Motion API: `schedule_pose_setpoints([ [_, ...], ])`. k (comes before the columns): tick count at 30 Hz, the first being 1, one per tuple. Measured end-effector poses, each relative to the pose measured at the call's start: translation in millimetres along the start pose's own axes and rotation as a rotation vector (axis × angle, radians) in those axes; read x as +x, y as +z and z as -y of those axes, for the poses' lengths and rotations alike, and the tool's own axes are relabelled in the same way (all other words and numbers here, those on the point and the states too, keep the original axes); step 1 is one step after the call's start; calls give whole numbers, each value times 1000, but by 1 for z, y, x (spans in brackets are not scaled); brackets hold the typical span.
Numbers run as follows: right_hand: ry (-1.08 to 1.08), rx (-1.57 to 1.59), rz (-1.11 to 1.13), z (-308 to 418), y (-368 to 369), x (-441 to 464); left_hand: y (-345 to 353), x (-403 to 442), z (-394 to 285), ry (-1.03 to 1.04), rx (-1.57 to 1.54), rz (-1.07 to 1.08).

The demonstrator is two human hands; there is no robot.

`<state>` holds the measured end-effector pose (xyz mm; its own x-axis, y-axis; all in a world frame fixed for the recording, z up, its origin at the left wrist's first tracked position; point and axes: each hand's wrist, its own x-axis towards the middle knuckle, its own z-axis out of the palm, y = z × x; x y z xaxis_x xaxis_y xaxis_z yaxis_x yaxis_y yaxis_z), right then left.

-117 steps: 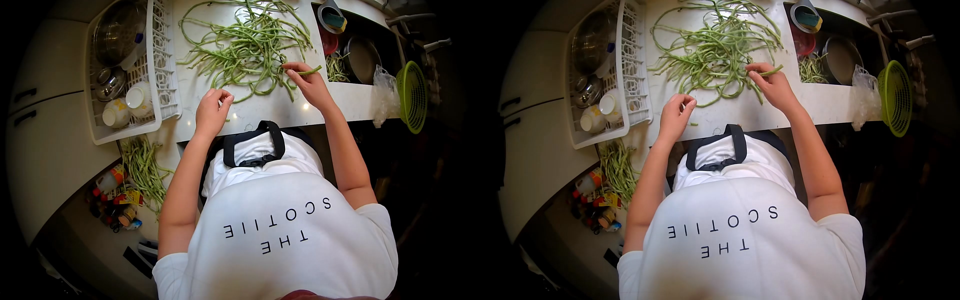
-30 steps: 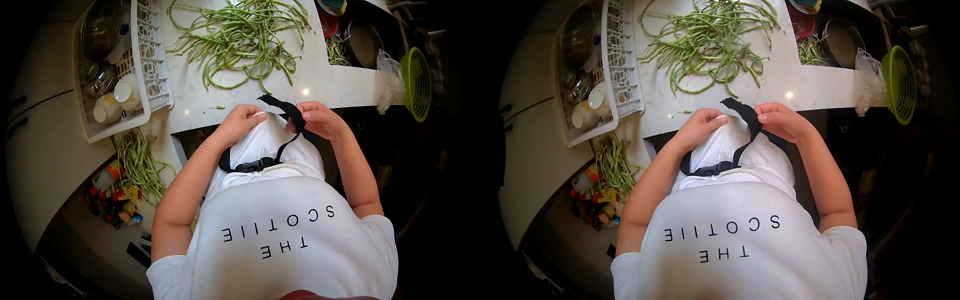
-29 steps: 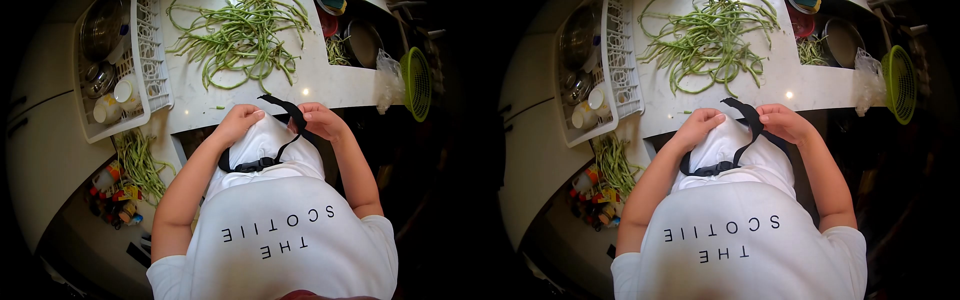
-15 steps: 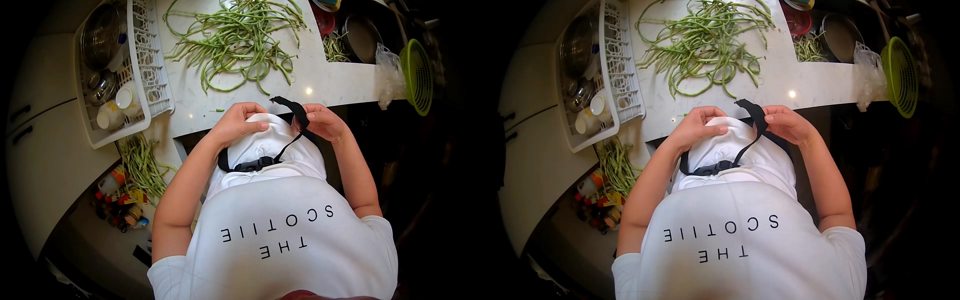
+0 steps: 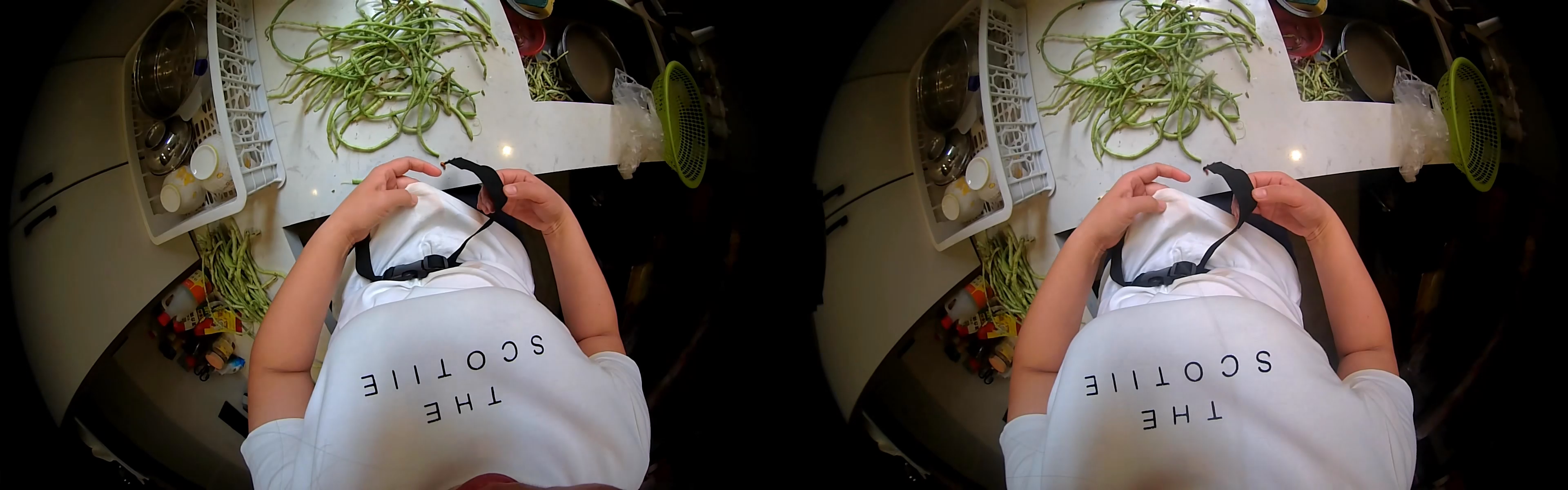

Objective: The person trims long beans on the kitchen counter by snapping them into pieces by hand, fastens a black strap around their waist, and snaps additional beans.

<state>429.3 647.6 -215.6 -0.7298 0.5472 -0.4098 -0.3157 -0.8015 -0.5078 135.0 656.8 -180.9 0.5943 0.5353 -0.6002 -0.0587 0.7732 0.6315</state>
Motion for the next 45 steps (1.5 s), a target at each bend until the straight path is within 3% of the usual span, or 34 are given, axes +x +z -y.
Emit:
schedule_pose_setpoints([
  [7, -20, -20, -11, 1, 4, -1, 0, 1, -3, -7, 9, -43],
  [10, -27, -67, -34, 2, 4, -3, 0, 6, -2, 70, 65, -69],
  [12, -33, -78, -8, 2, 2, -5, -5, 12, 7, 240, 271, -173],
  [15, -77, -125, 46, 6, 6, -10, -13, 10, 16, 307, 415, -261],
  [21, -13, -151, 137, 13, 11, -24, -17, -19, 24, 30, 761, -255],
  [25, 49, -149, 137, 11, 10, -32, -20, -26, 35, 37, 839, -244],
  [28, 43, -168, 190, 9, 8, -36, -23, -23, 36, 2, 652, -261],
  [30, 29, -175, 210, 11, 12, -37, -23, -21, 34, 89, 724, -356],
  [37, -11, -174, 229, 9, 18, -39, -24, -20, 28, 122, 799, -322],
  [43, -177, -103, 172, -1, 21, -36, -21, -21, 30, 143, 726, -336],
  [44, -209, -134, -47, -4, 22, -35, -17, -22, 29, 144, 726, -334],
  [45, -238, -165, -266, -6, 23, -34, -10, -23, 26, 285, 851, -405],
])
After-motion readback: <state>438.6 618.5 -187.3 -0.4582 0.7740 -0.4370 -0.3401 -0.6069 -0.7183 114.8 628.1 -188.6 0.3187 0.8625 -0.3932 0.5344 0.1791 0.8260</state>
